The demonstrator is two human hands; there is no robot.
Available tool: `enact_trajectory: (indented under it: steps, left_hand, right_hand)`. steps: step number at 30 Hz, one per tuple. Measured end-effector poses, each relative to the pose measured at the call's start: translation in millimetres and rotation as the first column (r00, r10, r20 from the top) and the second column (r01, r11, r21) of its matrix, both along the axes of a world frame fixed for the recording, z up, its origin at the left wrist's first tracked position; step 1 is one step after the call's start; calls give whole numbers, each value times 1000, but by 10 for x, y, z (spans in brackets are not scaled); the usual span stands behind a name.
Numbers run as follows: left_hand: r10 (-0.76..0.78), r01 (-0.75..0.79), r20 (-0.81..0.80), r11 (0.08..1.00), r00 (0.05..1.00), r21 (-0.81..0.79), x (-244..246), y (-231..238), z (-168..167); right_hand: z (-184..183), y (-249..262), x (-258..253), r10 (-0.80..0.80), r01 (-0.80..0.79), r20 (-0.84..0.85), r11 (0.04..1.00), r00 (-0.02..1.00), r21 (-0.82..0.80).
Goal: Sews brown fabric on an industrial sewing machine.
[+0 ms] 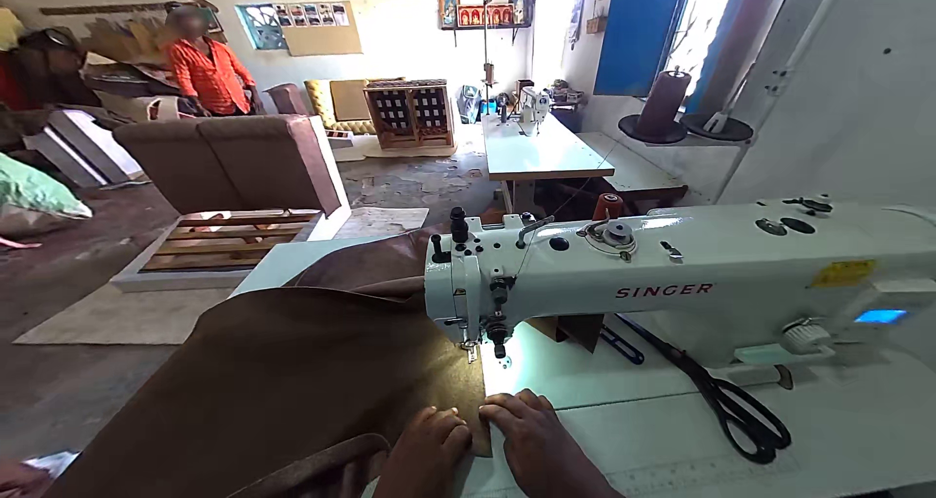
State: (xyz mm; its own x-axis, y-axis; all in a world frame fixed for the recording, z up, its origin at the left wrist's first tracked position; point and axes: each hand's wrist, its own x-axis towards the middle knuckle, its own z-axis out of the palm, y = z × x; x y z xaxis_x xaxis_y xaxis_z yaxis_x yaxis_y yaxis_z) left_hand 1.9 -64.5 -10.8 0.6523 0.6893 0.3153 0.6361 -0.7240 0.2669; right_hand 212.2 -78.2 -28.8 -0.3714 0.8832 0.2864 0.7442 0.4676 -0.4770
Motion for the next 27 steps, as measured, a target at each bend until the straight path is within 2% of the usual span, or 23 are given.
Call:
enact_trajectory:
  steps: [3, 6, 9, 14, 17, 21, 27]
  left_hand:
    - [33, -41, 98, 996, 995, 78, 3, -54, -114]
    - [34, -50, 91, 981, 995, 185, 3, -43, -161]
    - [13, -28, 73, 976, 997, 215, 2, -8, -170]
    - [-18, 15, 47, 997, 999, 74, 1, 17, -81]
    - [-2, 3, 32, 1000, 999, -22, 23, -13, 15]
    - [42, -44, 55, 999, 998, 30, 28, -9, -69]
    - [28, -32, 84, 998, 996, 46, -28, 202, -97]
  right_hand:
    - [-11, 4, 12, 8, -8, -9, 1000, 1000, -9]
    - [13, 5, 15, 11, -12, -15, 999, 1000, -34]
    - [-7, 10, 13, 6, -6, -34, 1000, 999, 1]
    - [-19, -13, 7, 13, -11, -53, 1000, 999, 29]
    - [-57, -44, -12, 4, 3, -66, 994, 998, 111]
    - [-63, -60, -34, -22, 28, -43, 986, 999, 163]
    - [-3, 50, -123, -94, 94, -4, 992, 996, 89]
